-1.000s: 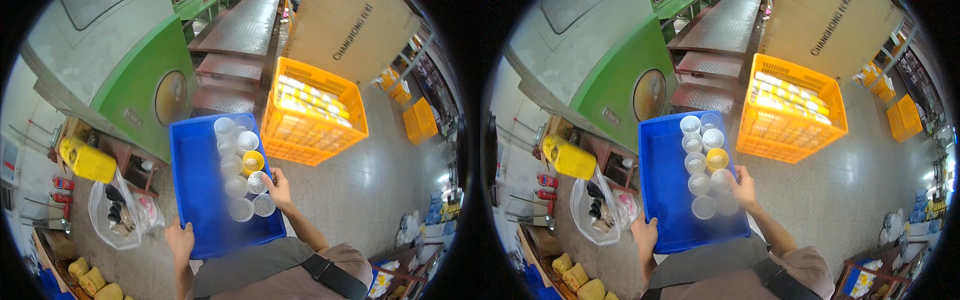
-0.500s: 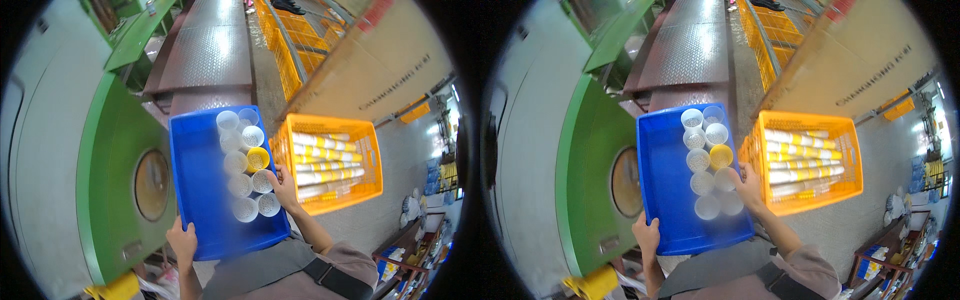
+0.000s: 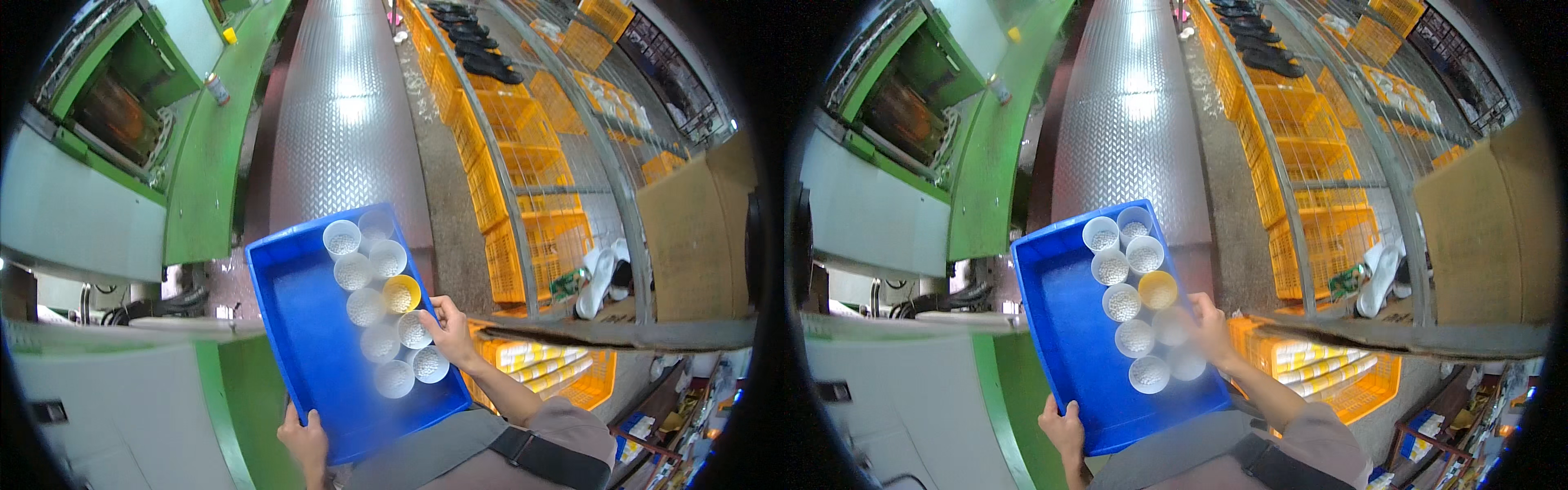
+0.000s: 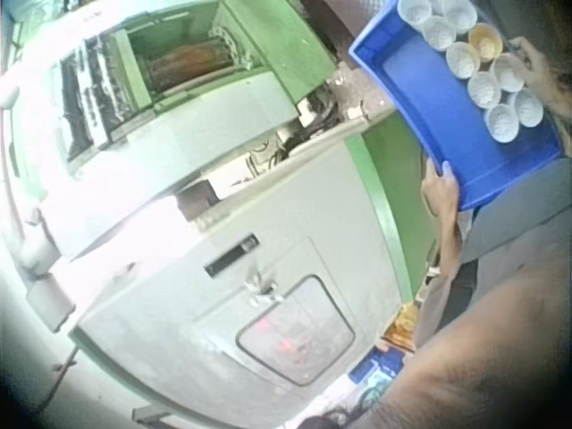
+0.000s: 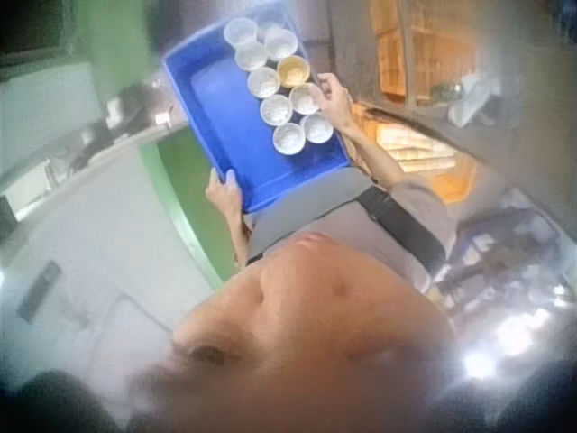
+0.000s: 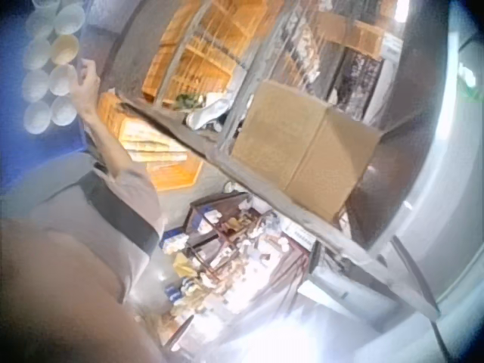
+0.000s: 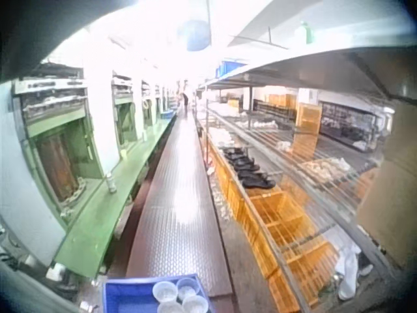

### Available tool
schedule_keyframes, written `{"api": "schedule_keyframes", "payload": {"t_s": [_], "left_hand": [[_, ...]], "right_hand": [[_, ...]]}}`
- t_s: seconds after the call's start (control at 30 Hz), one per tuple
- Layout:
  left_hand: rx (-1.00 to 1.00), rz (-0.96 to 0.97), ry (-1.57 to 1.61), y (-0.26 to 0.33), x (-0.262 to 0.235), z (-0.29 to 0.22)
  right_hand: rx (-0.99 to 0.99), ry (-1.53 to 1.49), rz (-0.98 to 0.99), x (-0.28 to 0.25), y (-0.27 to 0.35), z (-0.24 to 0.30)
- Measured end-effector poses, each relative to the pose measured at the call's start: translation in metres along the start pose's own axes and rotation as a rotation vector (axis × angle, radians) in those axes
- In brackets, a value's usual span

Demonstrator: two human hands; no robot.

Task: The person moves blue trays filled with small plastic cups to a green injection molding machine, uses a yellow air gun to clean the mold, and places cups into the mold cavities. The person then operates the machine and collects the finished cups into a tray.

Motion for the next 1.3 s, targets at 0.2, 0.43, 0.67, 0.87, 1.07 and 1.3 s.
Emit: {"api": "schedule_keyframes", "payload": {"t_s": [0.2,0.43,0.67,0.87,1.07,1.3], "left_hand": [[0.079,0.066,-0.096,-0.162,-0.023,-0.097],[0.132,0.245,-0.071,-0.317,-0.054,-0.226],[0.256,0.329,-0.137,-0.445,-0.023,-0.336],[0.215,0.340,-0.110,-0.564,0.020,-0.436],[0.156,0.253,-0.010,-0.662,0.040,-0.545],[0.088,0.242,0.006,-0.787,0.121,-0.610]], "right_hand": [[0.008,-0.012,-0.102,0.023,-0.122,0.120],[0.072,-0.015,-0.282,0.001,-0.206,0.257],[0.087,-0.013,-0.418,-0.021,-0.323,0.307],[0.032,0.192,-0.260,-0.058,-0.479,0.375],[-0.385,0.644,-0.335,-0.107,-0.613,0.546],[-0.670,0.790,0.119,-0.050,-0.813,0.576]]}}
Point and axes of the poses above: each hand's wrist, its own y-axis away from the middle knuckle, its own x-axis out of the palm, z = x × y, the point moved 4 cm from there along -y, towards the middle knuckle, and after that the axes turned 3 degrees about y, right-handed, at the moved point
